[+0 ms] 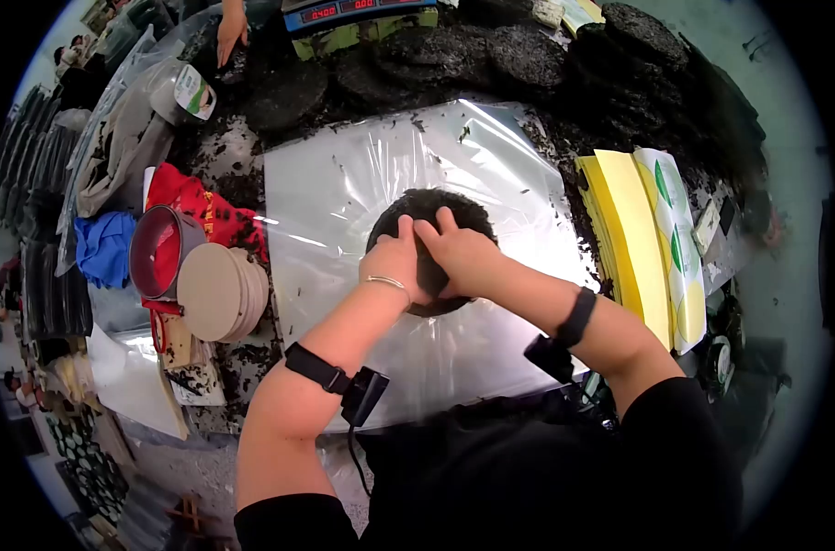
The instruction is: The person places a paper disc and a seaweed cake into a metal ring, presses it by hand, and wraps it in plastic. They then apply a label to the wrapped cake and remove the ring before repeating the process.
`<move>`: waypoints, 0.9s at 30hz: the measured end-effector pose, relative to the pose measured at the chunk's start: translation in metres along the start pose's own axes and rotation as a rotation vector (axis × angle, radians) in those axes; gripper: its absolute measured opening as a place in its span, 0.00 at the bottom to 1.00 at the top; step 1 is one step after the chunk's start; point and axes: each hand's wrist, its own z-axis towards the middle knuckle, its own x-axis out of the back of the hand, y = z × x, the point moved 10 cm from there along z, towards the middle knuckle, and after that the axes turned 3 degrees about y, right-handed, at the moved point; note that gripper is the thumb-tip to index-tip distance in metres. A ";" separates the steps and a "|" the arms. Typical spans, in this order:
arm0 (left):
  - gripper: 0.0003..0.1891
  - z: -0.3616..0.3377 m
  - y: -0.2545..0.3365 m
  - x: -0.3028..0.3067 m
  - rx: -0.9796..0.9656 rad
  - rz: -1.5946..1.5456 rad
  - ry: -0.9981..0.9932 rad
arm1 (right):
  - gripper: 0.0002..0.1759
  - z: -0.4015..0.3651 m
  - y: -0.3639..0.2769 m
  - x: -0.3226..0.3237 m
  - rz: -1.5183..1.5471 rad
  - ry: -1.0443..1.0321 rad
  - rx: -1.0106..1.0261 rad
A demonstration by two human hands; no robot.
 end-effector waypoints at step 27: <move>0.25 0.010 -0.029 0.051 -0.543 -0.763 0.609 | 0.49 0.097 0.157 0.142 0.068 0.958 0.111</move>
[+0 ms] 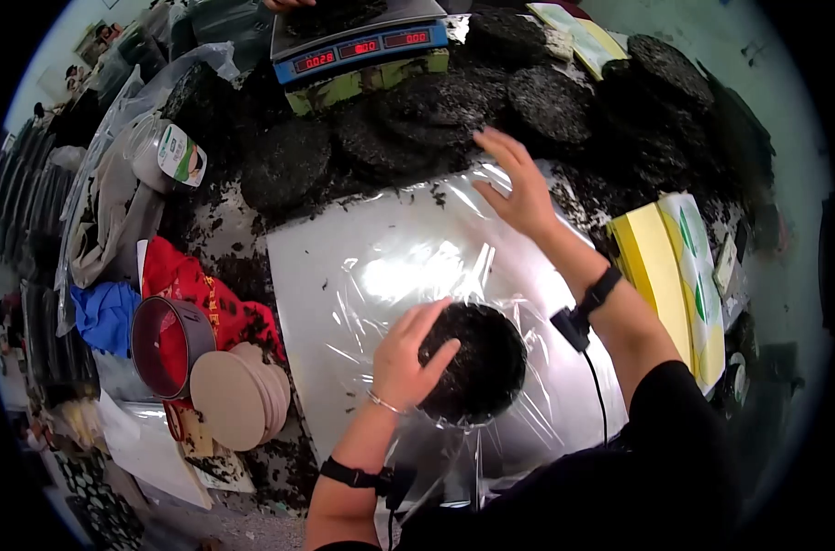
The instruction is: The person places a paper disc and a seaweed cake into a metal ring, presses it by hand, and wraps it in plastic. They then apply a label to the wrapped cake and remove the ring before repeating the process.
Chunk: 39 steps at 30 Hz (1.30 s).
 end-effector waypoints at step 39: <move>0.36 -0.035 0.043 -0.064 -0.236 0.832 -0.206 | 0.12 -0.150 -0.177 0.077 0.083 -0.289 0.008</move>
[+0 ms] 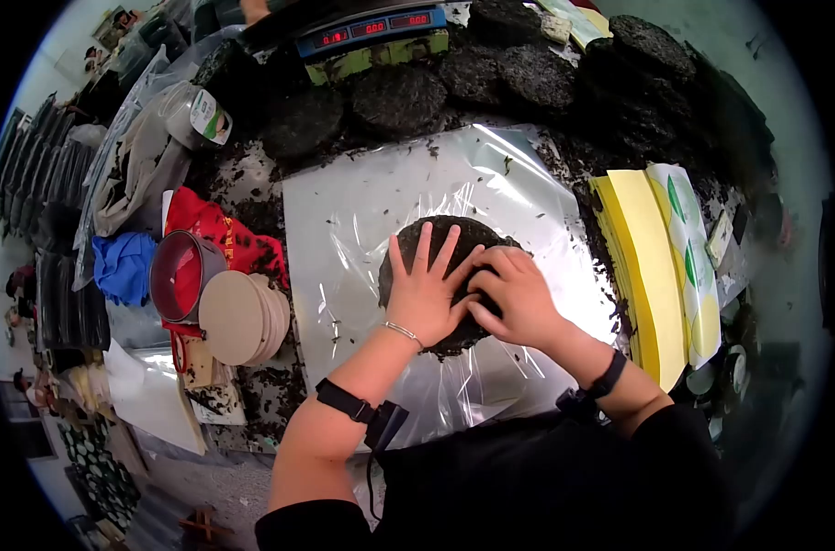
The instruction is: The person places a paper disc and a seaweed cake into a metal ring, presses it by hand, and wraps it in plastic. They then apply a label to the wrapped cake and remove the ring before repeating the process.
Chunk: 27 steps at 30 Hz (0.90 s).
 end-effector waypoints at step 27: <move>0.42 -0.012 -0.007 -0.070 0.044 -0.168 -0.547 | 0.18 0.014 0.029 -0.070 0.237 -0.340 -0.092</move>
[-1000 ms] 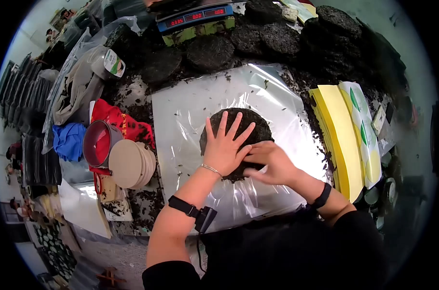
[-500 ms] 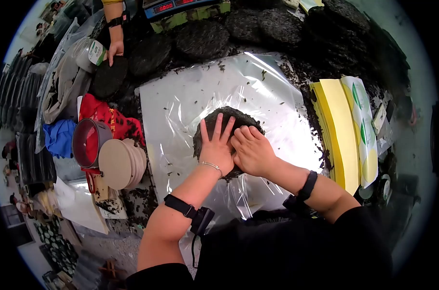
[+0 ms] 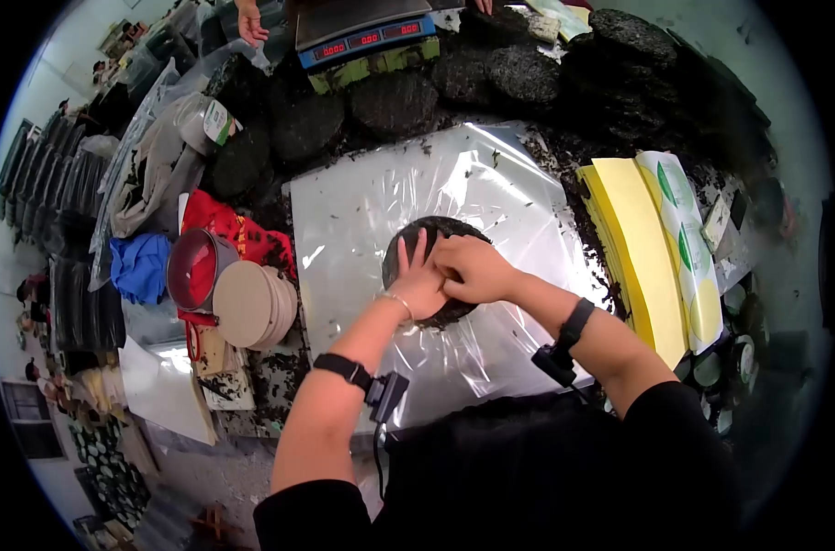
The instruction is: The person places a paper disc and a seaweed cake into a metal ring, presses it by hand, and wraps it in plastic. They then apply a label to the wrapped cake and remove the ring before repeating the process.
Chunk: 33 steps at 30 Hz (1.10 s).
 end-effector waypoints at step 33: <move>0.16 -0.190 0.070 0.125 -0.152 -1.074 0.881 | 0.18 -0.219 0.016 -0.022 -0.147 0.231 -0.043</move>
